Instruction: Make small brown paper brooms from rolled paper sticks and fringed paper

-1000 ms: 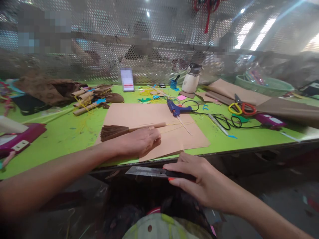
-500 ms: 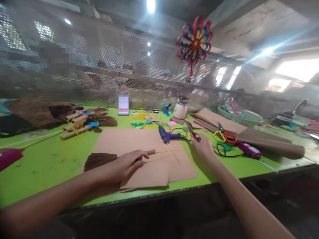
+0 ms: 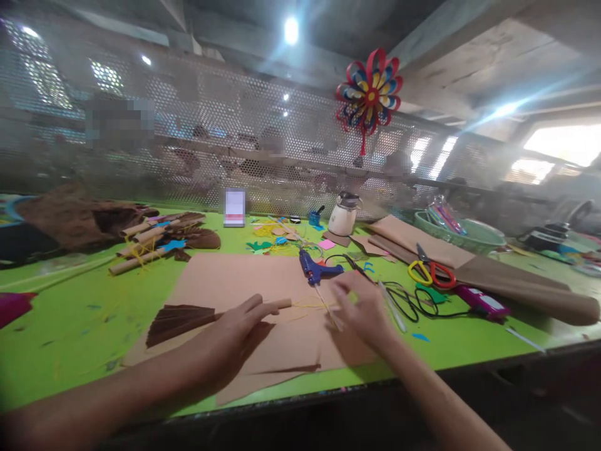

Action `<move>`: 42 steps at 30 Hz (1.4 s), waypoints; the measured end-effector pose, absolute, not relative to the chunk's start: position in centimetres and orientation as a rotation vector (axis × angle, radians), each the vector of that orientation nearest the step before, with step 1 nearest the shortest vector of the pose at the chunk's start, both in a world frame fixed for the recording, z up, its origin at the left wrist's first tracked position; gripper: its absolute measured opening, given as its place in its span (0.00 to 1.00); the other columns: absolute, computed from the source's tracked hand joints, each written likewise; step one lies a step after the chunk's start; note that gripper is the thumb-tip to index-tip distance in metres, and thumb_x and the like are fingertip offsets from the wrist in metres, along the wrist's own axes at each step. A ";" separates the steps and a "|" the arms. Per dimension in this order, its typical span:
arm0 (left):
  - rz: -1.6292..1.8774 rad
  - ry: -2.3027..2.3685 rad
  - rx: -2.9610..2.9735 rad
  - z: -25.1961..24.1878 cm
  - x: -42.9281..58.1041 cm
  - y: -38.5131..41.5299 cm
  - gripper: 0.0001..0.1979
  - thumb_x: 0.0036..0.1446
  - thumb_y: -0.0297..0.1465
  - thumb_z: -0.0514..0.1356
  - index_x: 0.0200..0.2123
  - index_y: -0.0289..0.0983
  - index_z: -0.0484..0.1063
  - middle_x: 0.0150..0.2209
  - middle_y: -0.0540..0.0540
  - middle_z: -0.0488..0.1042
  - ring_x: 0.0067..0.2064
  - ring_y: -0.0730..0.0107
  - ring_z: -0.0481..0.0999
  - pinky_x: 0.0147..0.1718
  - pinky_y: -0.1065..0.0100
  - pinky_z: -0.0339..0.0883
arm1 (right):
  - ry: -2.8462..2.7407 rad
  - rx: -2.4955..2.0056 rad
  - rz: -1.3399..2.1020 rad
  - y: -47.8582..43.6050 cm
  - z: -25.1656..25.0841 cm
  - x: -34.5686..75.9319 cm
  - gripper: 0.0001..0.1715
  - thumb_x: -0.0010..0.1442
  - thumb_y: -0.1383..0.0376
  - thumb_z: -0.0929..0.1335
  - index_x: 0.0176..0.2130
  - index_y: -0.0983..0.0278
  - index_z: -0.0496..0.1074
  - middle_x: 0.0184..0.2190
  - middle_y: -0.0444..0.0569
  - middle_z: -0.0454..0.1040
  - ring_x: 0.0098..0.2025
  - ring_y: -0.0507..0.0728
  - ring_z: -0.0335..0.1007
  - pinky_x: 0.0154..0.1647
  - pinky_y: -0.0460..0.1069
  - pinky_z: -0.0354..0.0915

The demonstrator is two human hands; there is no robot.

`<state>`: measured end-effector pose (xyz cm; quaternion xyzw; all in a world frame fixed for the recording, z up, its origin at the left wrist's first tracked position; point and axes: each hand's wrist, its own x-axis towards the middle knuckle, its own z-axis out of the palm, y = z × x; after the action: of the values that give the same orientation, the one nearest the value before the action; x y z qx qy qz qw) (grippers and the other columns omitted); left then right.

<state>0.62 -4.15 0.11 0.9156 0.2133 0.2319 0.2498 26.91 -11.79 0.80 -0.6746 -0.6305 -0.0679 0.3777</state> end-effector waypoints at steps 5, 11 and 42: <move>0.779 0.468 2.469 -0.1 0.5 -4.1 0.17 0.66 0.30 0.46 0.55 0.44 0.62 0.44 0.44 0.66 0.44 0.67 0.68 0.45 0.64 0.64 | -2.059 -1.587 0.346 -12.8 2.0 21.6 0.26 0.52 0.60 0.72 0.50 0.62 0.70 0.42 0.51 0.74 0.42 0.58 0.69 0.43 0.52 0.66; 0.895 0.504 2.391 -0.1 0.5 -4.0 0.17 0.65 0.33 0.48 0.56 0.44 0.62 0.39 0.46 0.66 0.38 0.69 0.68 0.41 0.65 0.66 | -1.741 -1.557 0.913 -12.5 2.1 22.4 0.08 0.51 0.62 0.71 0.30 0.66 0.73 0.24 0.41 0.70 0.26 0.50 0.65 0.25 0.43 0.61; 0.390 0.401 2.629 1.1 1.1 -3.8 0.12 0.65 0.32 0.46 0.34 0.39 0.68 0.35 0.47 0.67 0.38 0.67 0.66 0.37 0.67 0.59 | -1.984 -2.228 -0.913 -1.2 -0.8 41.1 0.12 0.65 0.72 0.60 0.37 0.69 0.72 0.36 0.56 0.73 0.49 0.60 0.67 0.47 0.53 0.64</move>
<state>1.14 -3.81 1.08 0.9531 0.1455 0.1413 0.2248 41.11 -1.19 -0.82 -0.7141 -0.6359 -0.2926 0.0106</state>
